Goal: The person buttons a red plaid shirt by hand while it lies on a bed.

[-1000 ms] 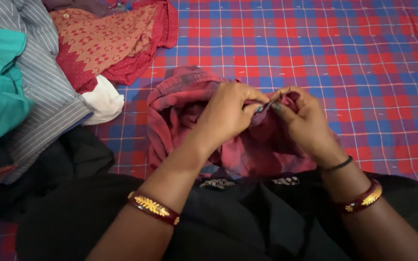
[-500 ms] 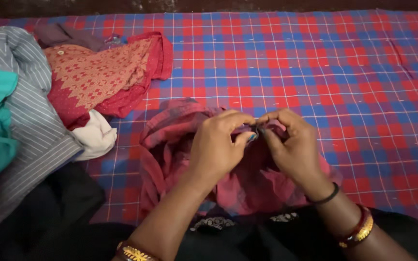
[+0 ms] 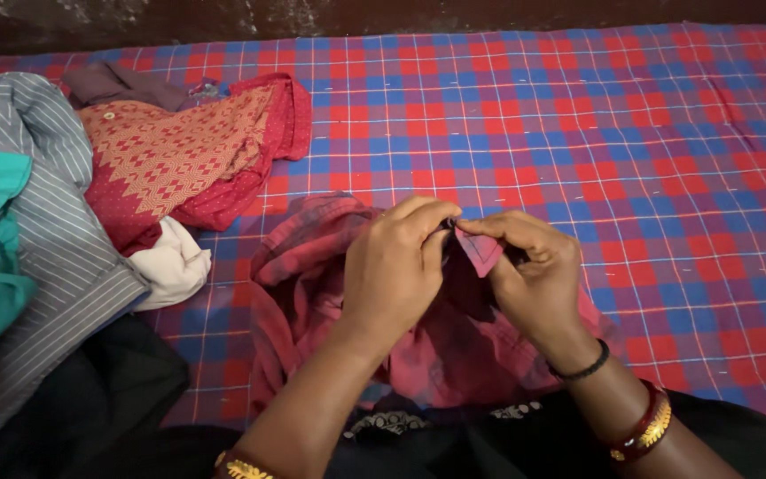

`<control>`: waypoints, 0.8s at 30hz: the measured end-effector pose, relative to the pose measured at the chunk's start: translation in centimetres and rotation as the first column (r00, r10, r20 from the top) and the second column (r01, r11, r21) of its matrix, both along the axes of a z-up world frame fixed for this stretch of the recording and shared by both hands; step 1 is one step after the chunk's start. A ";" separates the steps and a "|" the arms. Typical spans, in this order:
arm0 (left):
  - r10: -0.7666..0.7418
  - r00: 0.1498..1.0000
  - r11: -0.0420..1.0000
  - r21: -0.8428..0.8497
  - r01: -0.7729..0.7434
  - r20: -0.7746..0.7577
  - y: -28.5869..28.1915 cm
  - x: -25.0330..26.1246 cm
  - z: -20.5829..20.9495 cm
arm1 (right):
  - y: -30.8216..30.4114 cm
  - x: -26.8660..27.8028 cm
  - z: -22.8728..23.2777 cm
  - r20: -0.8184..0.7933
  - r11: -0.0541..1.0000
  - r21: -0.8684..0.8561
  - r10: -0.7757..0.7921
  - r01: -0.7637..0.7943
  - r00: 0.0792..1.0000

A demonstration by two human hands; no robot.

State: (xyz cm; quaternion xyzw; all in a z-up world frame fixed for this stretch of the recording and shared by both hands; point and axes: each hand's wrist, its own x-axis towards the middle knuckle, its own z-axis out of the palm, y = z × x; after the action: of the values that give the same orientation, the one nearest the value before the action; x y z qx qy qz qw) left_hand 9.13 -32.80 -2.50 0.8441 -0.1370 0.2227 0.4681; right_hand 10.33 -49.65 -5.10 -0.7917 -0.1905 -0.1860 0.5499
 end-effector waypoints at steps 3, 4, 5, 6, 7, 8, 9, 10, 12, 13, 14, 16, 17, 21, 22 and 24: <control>0.030 0.999 0.996 0.089 -0.032 0.024 -0.3 -0.2 0.3 | 0.3 -0.2 0.7 0.021 0.999 -0.042 -0.020 0.021 1.000; 0.029 0.999 0.996 0.089 -0.031 0.026 -0.3 -0.3 0.4 | 0.4 -0.2 1.1 0.045 0.996 -0.080 -0.031 0.034 0.999; 0.043 0.998 0.994 0.098 -0.047 0.043 -0.3 -0.2 0.4 | 0.5 -0.1 1.6 0.049 0.996 -0.079 -0.031 0.034 0.998; 0.058 0.997 0.992 0.106 -0.064 0.059 -0.3 -0.1 0.5 | 0.5 0.0 2.3 0.064 0.990 -0.136 -0.012 0.021 0.998; 0.056 0.996 0.992 0.107 -0.063 0.067 -0.1 0.2 0.7 | 0.5 0.3 3.0 0.083 0.981 -0.193 0.005 0.011 0.997; 0.036 0.998 0.998 0.052 -0.039 0.053 0.2 0.4 1.0 | 0.5 0.5 3.8 0.090 0.981 -0.191 0.003 0.014 0.996; 0.012 0.999 1.000 -0.006 -0.012 0.049 0.2 0.9 1.3 | 0.4 0.9 4.7 0.064 0.971 -0.240 0.039 -0.022 0.997; 0.008 0.998 1.000 -0.007 -0.008 0.066 0.2 1.2 1.5 | 0.2 1.3 5.4 0.036 0.956 -0.287 0.072 -0.059 0.997; -0.004 1.000 0.997 -0.079 0.004 0.002 0.3 1.4 2.0 | 0.2 2.0 6.4 0.043 0.954 -0.287 0.100 -0.083 0.994; -0.005 1.000 0.997 -0.079 0.006 0.010 0.3 1.6 2.1 | 0.2 2.2 6.6 0.034 0.951 -0.285 0.132 -0.117 0.991; -0.016 1.000 0.994 -0.108 0.017 0.011 0.4 1.8 2.1 | 0.0 2.5 6.6 0.042 0.952 -0.285 0.131 -0.114 0.990; -0.026 1.000 0.990 -0.135 0.028 0.016 0.5 2.0 1.9 | -0.3 3.0 6.1 -0.078 0.956 -0.234 0.160 -0.174 0.984; -0.040 0.999 0.988 -0.149 0.037 -0.020 0.5 2.1 1.8 | -0.5 3.3 5.6 -0.067 0.957 -0.233 0.161 -0.172 0.985; -0.119 0.993 0.989 -0.089 0.120 0.018 0.9 2.7 1.0 | -0.9 3.8 3.2 -0.119 0.978 -0.049 0.195 -0.202 0.974; -0.118 0.993 0.989 -0.087 0.119 0.020 0.8 3.0 0.7 | -1.0 4.0 2.8 -0.170 0.976 0.034 0.218 -0.215 0.961; -0.092 0.962 0.991 0.070 0.114 -0.256 0.6 3.1 0.1 | -0.8 4.2 2.2 -0.153 0.980 -0.024 0.189 -0.195 0.970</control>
State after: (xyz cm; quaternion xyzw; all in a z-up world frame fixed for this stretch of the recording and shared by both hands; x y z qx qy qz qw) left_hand 12.25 -32.20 -2.41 0.8761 -0.1294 0.0832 0.4570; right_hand 14.51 -50.48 -2.92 -0.7917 -0.2280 -0.0681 0.5626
